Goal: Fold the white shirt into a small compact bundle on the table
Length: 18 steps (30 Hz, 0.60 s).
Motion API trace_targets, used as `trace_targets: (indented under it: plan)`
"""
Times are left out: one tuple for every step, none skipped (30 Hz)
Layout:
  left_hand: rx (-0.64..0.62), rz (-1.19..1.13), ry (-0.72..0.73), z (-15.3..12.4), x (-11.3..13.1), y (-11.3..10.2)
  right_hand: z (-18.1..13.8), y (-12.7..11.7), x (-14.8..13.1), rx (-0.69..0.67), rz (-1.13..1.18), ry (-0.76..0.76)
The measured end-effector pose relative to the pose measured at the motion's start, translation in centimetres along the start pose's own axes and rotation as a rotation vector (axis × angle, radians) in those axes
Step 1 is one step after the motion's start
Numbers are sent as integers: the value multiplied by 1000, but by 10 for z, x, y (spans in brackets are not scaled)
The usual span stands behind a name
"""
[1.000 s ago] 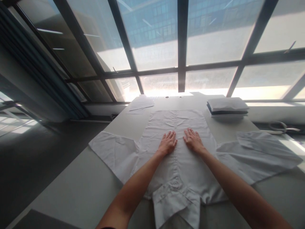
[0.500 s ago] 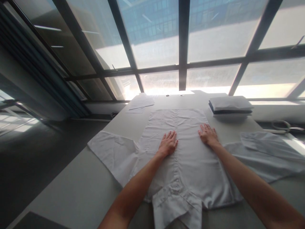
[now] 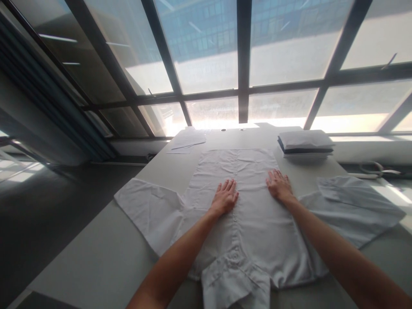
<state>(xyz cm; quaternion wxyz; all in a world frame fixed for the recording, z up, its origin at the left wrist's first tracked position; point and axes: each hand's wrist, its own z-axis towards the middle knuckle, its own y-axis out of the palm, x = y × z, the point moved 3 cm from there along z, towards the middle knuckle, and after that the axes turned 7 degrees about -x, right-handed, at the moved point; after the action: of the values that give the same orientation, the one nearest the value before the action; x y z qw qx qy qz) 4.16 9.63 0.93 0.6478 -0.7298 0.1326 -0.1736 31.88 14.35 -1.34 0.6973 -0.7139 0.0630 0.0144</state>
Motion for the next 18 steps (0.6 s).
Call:
trace_targets:
  plan:
    - [0,1,0,-1,0,0,-3,-2,-4,11,-4,7]
    - [-1,2,-1,-1,1,0,-6,-4,-11,30,-6,6]
    - [-2,3,-2,-1,1,0,-9,-6,-21,51,-3,-8]
    - [-1,5,-3,0,0,0,-13,-7,-35,67,8,-36]
    - [3,6,-3,1,0,1,-18,-7,-52,73,28,-88]
    - [9,9,-1,1,-1,2,-22,-7,-71,53,60,-149]
    - [14,12,2,2,-1,3,-26,-5,-90,21,96,-222]
    - [18,17,6,2,-2,4,-30,-3,-108,-13,127,-306]
    - [19,22,12,2,-2,5,-34,-1,-124,-38,149,-393]
    - [16,26,15,3,-2,5,-35,1,-137,-53,166,-455]
    - [12,28,16,3,-3,6,-35,2,-144,-64,175,-498]
    - [8,28,12,2,-3,6,-32,3,-148,-70,179,-517]
    - [8,27,7,2,-3,5,-27,3,-147,-77,177,-520]
    - [9,26,2,2,-2,5,-20,2,-143,-85,170,-518]
    - [12,26,-2,1,-2,4,-12,1,-137,-94,158,-513]
    - [16,26,-5,1,-2,3,-3,0,-128,-103,144,-505]
    - [18,27,-6,0,-1,2,7,-2,-118,-112,128,-487]
    - [19,27,-6,0,-1,1,18,-3,-107,-118,112,-457]
